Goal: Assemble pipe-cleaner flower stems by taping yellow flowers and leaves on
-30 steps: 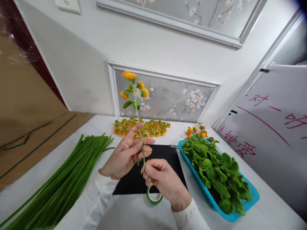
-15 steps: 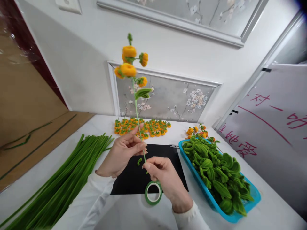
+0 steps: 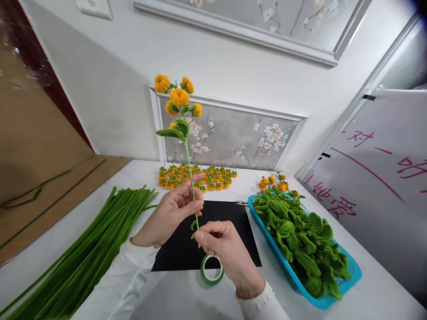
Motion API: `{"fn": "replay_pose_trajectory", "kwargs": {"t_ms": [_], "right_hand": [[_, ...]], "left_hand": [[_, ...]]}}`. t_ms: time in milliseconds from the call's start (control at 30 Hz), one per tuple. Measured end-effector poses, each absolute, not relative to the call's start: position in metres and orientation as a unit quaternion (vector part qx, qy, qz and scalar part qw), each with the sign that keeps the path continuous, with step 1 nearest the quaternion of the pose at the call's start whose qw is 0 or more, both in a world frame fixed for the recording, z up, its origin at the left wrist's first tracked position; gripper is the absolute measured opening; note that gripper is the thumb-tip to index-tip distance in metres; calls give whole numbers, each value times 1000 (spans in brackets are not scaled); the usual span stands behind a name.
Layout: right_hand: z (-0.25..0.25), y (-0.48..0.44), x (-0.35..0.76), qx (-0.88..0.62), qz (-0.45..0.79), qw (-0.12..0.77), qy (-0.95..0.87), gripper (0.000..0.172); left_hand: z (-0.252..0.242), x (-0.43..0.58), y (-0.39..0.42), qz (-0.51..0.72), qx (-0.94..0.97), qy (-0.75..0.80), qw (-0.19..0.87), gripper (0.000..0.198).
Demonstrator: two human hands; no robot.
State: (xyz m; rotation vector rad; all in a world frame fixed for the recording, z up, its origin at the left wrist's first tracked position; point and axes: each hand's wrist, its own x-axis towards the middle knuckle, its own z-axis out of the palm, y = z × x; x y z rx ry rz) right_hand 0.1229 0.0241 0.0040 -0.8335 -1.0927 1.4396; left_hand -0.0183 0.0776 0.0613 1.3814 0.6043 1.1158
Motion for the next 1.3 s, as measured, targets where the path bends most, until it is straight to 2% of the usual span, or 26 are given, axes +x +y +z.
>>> {"fn": "replay_pose_trajectory", "kwargs": {"t_ms": [200, 333, 533, 667, 800, 900, 1000, 1167, 1300], "right_hand": [[-1, 25, 130, -279, 654, 490, -503, 18], [-7, 26, 134, -260, 687, 467, -492, 20], [-7, 24, 132, -249, 732, 435, -461, 21], [-6, 24, 128, -271, 700, 466, -467, 20], [-3, 25, 126, -304, 661, 488, -482, 20], [-1, 25, 127, -310, 660, 490, -477, 19], [2, 26, 130, -298, 673, 487, -470, 19], [-2, 27, 132, -248, 718, 494, -423, 18], [-7, 27, 130, -193, 762, 486, -381, 23]], "left_hand": [[65, -22, 79, 464, 598, 270, 595, 34], [60, -29, 84, 436, 568, 232, 659, 43], [55, -35, 85, 405, 547, 167, 713, 44], [59, -33, 81, 413, 556, 181, 698, 43], [64, -30, 83, 428, 617, 266, 604, 34], [65, -28, 84, 443, 604, 332, 573, 33], [63, -24, 84, 489, 555, 338, 582, 42], [55, -16, 86, 527, 491, 312, 620, 23], [54, -16, 89, 530, 452, 280, 661, 24]]}}
